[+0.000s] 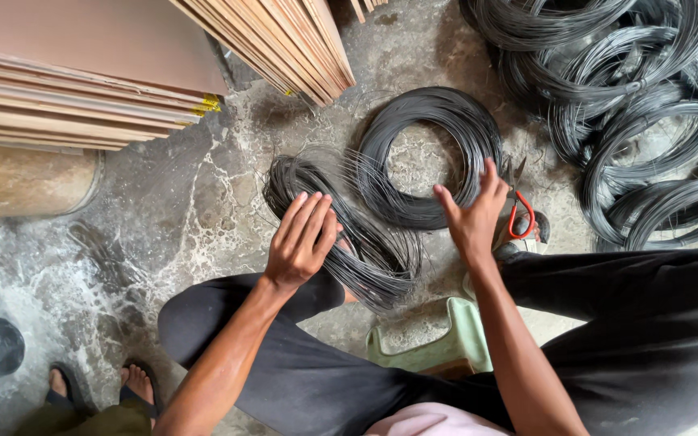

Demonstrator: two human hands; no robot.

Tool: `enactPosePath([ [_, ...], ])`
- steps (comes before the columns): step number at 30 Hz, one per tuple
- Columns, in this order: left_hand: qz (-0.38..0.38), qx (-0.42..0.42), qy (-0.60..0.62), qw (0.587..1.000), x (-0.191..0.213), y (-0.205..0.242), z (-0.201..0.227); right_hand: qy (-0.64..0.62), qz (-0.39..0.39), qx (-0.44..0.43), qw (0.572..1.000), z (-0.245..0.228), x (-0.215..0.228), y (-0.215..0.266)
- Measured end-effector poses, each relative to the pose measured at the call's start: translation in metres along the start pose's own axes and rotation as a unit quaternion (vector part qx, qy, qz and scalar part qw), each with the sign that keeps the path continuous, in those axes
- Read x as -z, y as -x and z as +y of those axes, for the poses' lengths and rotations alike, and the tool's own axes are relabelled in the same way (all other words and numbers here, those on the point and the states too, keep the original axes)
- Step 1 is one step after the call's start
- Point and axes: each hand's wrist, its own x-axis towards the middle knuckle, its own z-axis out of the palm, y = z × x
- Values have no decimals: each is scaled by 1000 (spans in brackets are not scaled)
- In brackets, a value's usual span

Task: The person sits on the floor and coils a long piece of dark wire into a circular bundle by hand. They repeatedly wrap the wire around the existing coil and adjust the shape to keep it neat. A pair of red-handled pliers rests on the floor nearby but is not used during the task.

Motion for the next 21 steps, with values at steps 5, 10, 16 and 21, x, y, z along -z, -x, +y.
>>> enactPosePath([
  [5, 16, 3, 13, 1000, 6, -6, 1, 1, -120, -110, 987, 86, -66, -17],
  [10, 10, 7, 22, 1000, 2, -2, -1, 96, -12, 22, 995, 147, -108, -35],
  [16, -2, 8, 50, 999, -4, -12, -9, 181, -28, -80, 980, 182, -132, -64],
  [21, -24, 14, 51, 998, -10, -13, -16, 296, -57, -44, 952, 262, -171, -78],
])
